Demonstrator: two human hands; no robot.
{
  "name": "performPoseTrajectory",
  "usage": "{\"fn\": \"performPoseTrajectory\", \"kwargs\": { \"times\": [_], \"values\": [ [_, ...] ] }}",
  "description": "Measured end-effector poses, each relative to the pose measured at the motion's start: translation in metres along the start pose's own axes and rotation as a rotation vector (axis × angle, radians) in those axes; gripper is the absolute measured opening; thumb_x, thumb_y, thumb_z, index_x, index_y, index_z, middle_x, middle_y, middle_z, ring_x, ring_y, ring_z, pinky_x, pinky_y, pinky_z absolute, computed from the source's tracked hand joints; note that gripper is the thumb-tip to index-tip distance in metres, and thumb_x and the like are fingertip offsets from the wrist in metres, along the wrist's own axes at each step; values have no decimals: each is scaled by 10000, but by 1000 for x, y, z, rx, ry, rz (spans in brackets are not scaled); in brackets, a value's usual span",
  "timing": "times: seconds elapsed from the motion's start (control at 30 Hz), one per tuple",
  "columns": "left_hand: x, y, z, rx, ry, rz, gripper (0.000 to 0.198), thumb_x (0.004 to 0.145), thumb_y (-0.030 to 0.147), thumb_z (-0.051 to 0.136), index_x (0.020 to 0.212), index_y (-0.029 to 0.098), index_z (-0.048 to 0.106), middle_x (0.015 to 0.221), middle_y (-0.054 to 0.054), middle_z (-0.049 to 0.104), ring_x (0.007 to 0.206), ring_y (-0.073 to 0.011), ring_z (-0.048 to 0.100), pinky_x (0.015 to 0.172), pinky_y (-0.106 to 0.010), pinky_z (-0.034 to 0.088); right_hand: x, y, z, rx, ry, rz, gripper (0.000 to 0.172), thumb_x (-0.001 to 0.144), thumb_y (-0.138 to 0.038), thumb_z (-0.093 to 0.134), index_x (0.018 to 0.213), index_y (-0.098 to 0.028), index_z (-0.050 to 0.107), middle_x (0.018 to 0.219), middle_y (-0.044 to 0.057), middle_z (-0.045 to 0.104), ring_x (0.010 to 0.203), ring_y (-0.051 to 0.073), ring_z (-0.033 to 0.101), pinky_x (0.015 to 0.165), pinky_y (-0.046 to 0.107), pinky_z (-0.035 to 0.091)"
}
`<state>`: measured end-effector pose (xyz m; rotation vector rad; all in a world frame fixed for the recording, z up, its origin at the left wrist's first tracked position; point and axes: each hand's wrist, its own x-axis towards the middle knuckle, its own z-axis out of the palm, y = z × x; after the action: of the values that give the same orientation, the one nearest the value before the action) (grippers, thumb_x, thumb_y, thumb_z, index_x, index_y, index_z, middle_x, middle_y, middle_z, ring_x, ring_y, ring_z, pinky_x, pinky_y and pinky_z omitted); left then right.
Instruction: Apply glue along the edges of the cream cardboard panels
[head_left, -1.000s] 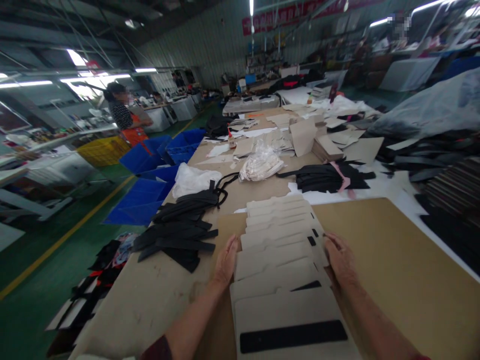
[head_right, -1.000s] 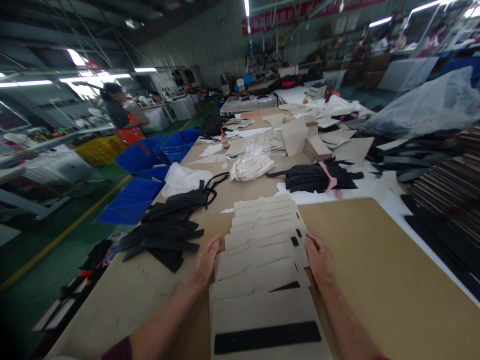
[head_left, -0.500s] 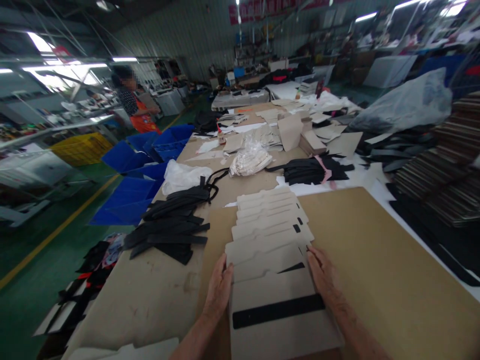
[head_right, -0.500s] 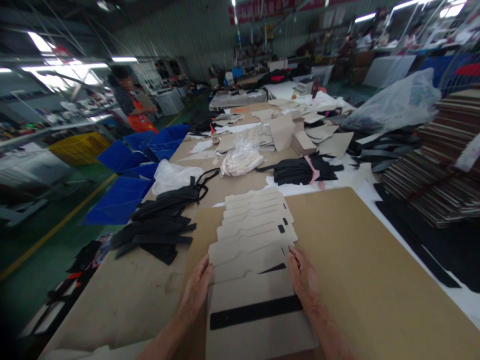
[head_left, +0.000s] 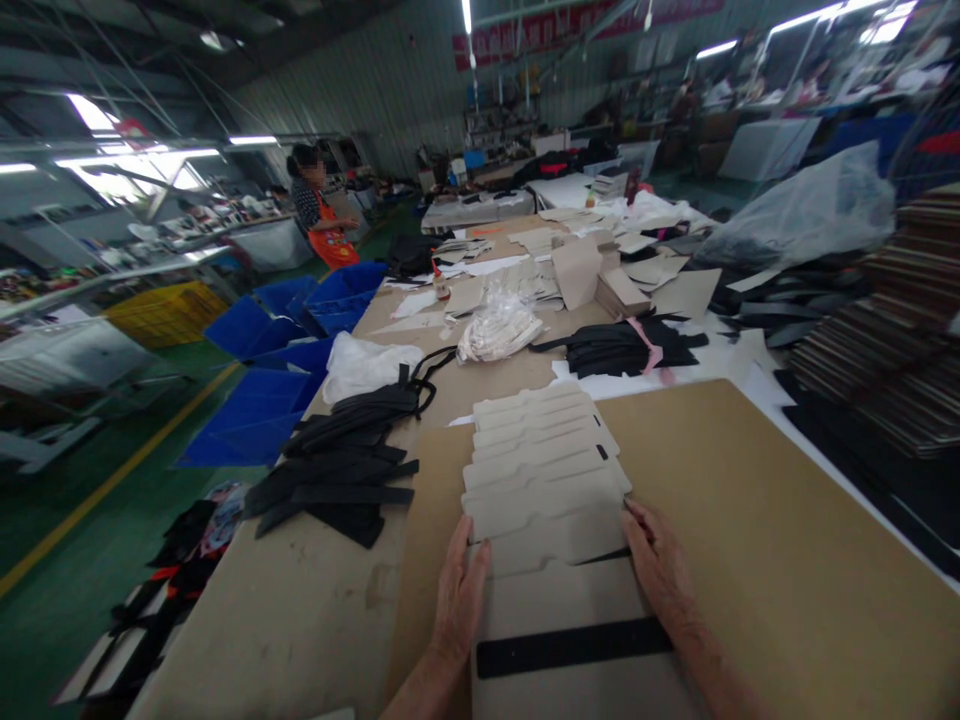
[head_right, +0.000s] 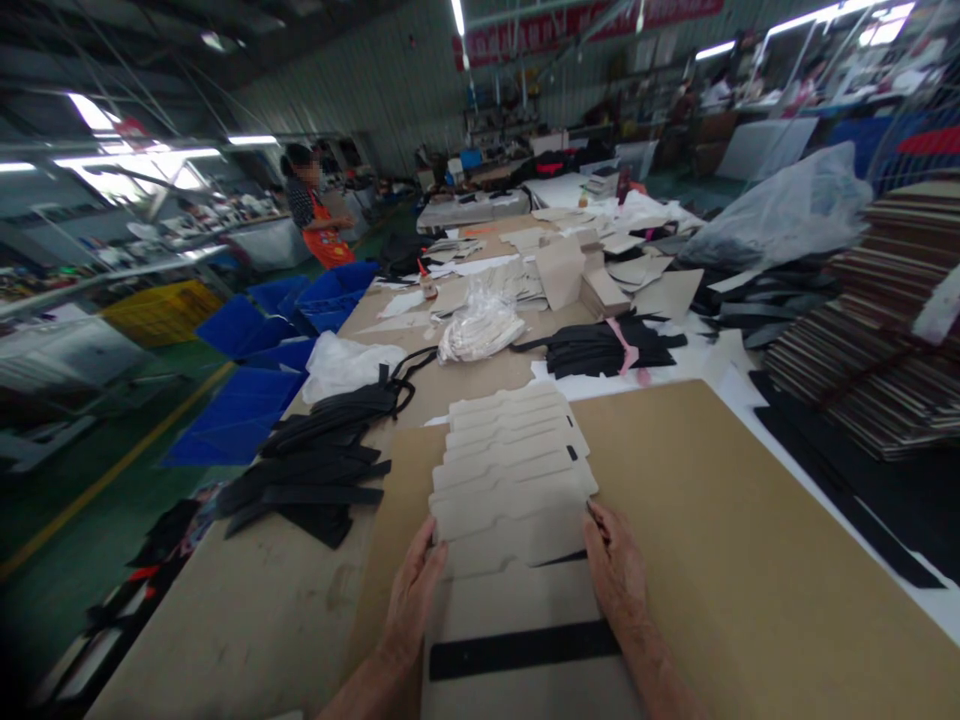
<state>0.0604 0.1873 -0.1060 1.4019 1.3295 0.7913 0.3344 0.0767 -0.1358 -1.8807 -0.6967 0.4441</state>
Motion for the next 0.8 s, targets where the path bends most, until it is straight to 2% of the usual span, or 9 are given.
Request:
{"fn": "performPoseTrajectory", "kwargs": {
  "times": [0.27, 0.47, 0.63, 0.8],
  "values": [
    [7, 9, 8, 79, -21, 6, 705, 842, 524, 553, 1417, 135, 432, 1520, -125, 404, 1420, -256, 343, 1205, -402, 229, 10, 0, 4, -28, 30, -68, 495, 849, -531, 464, 1086, -138, 649, 1137, 160, 654, 1046, 277, 596, 958, 461, 464],
    [-6, 13, 6, 167, -34, 9, 656, 857, 490, 531, 1405, 140, 452, 1508, -126, 422, 1421, -258, 342, 1213, -421, 205, 8, 11, 5, -92, 24, -170, 465, 887, -502, 460, 1129, -151, 643, 1211, 170, 628, 1132, 287, 563, 1041, 499, 417],
    [-15, 8, 7, 203, -28, 36, 638, 845, 476, 552, 1382, 142, 475, 1514, -140, 406, 1428, -278, 324, 1210, -454, 213, 8, 13, 6, -140, 42, -260, 447, 895, -491, 477, 1107, -131, 637, 1177, 183, 623, 1101, 289, 565, 1021, 508, 431],
    [-16, 11, 5, 194, 7, 63, 615, 826, 479, 580, 1339, 147, 512, 1468, -147, 452, 1396, -280, 364, 1193, -449, 252, 8, 14, 3, -157, 34, -320, 431, 899, -508, 494, 1114, -153, 614, 1151, 157, 609, 1101, 283, 545, 1009, 509, 422]
  ]
}}
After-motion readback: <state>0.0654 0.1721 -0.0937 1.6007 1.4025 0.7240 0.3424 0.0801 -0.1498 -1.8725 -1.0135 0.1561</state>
